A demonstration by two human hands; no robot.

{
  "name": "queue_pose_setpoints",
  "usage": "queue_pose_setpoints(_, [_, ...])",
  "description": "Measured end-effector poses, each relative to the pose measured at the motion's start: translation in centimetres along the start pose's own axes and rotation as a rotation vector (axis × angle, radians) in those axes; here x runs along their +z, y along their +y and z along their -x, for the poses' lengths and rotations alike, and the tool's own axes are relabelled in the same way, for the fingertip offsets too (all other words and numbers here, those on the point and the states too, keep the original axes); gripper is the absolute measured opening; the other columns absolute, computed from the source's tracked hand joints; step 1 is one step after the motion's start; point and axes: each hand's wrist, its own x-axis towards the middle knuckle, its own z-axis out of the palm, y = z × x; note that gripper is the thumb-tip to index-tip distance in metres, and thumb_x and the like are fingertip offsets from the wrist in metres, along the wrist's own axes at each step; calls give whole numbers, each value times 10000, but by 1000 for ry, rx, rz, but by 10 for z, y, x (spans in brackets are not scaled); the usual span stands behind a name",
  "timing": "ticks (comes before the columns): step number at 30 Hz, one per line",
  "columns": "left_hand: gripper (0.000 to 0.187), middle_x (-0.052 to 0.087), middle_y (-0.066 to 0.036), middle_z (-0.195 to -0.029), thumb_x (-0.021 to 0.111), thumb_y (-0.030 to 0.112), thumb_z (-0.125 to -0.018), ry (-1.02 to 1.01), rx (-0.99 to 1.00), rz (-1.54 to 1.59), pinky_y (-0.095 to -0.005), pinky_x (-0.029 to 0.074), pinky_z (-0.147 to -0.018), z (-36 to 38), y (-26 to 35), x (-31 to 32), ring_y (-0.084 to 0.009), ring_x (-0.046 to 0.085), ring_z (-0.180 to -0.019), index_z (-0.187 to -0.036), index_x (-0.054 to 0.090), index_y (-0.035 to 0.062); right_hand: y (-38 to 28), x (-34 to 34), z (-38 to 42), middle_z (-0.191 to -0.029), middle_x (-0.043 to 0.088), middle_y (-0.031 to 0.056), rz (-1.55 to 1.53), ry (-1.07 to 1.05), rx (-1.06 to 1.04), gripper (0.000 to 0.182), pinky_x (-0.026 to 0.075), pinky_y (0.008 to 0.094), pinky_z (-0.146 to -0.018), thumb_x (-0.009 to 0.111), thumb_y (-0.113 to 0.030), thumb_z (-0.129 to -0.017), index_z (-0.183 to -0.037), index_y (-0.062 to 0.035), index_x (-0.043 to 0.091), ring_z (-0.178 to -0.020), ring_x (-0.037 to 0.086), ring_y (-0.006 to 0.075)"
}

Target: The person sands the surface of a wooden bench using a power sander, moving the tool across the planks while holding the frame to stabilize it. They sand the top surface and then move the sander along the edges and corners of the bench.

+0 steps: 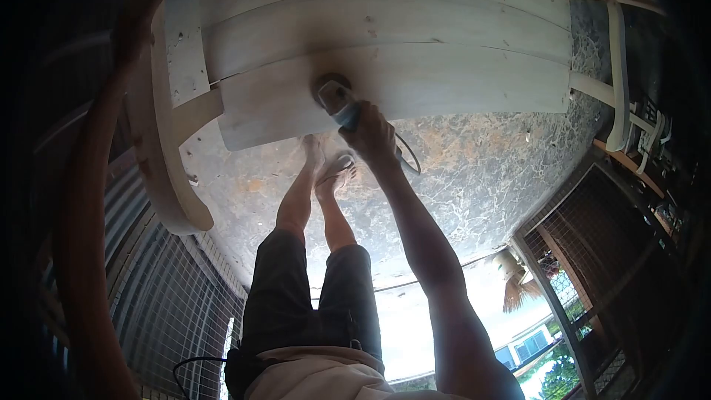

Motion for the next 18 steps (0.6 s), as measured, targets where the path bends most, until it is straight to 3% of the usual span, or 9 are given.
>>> queue_pose_setpoints(5, [1058,552,-180,-1638,892,-108,-645,21,28,45,-503,519,-1208,-3,3,-5,-424,526,-1516,-1591,602,270,50,-43,-9,-1211,740,223,9,45,227,683,601,577,-930,863,-370,-798,-1344,-67,586,-1089,743,472])
queue_pose_setpoints(9, [1058,544,-172,-1659,895,-105,-653,21,57,19,-512,515,-1220,-4,-2,-4,-429,518,-1528,-1595,600,276,94,-70,-12,-1162,774,233,10,165,309,687,597,577,-912,846,-435,-804,-1324,-58,604,-1059,755,480])
queue_pose_setpoints(13, [1052,547,-167,-1665,894,-101,-666,48,66,-24,-513,507,-1234,-3,4,-8,-433,517,-1532,-1600,599,283,137,-69,-18,-1113,790,265,-98,426,520,692,590,583,-905,856,-461,-810,-1290,-16,631,-1041,765,487])
queue_pose_setpoints(17, [1051,555,-161,-1660,891,-106,-666,42,55,-18,-496,508,-1236,-3,4,-7,-423,518,-1534,-1597,604,291,108,-28,-22,-1085,791,254,-230,459,508,705,586,587,-903,849,-447,-814,-1314,-11,609,-998,769,487])
queue_pose_setpoints(18, [1053,555,-160,-1659,888,-108,-666,44,54,-15,-494,508,-1236,-2,3,-7,-420,517,-1536,-1597,604,293,78,-20,-22,-1063,789,250,-227,363,483,698,586,587,-894,848,-435,-815,-1319,-18,602,-990,771,484])
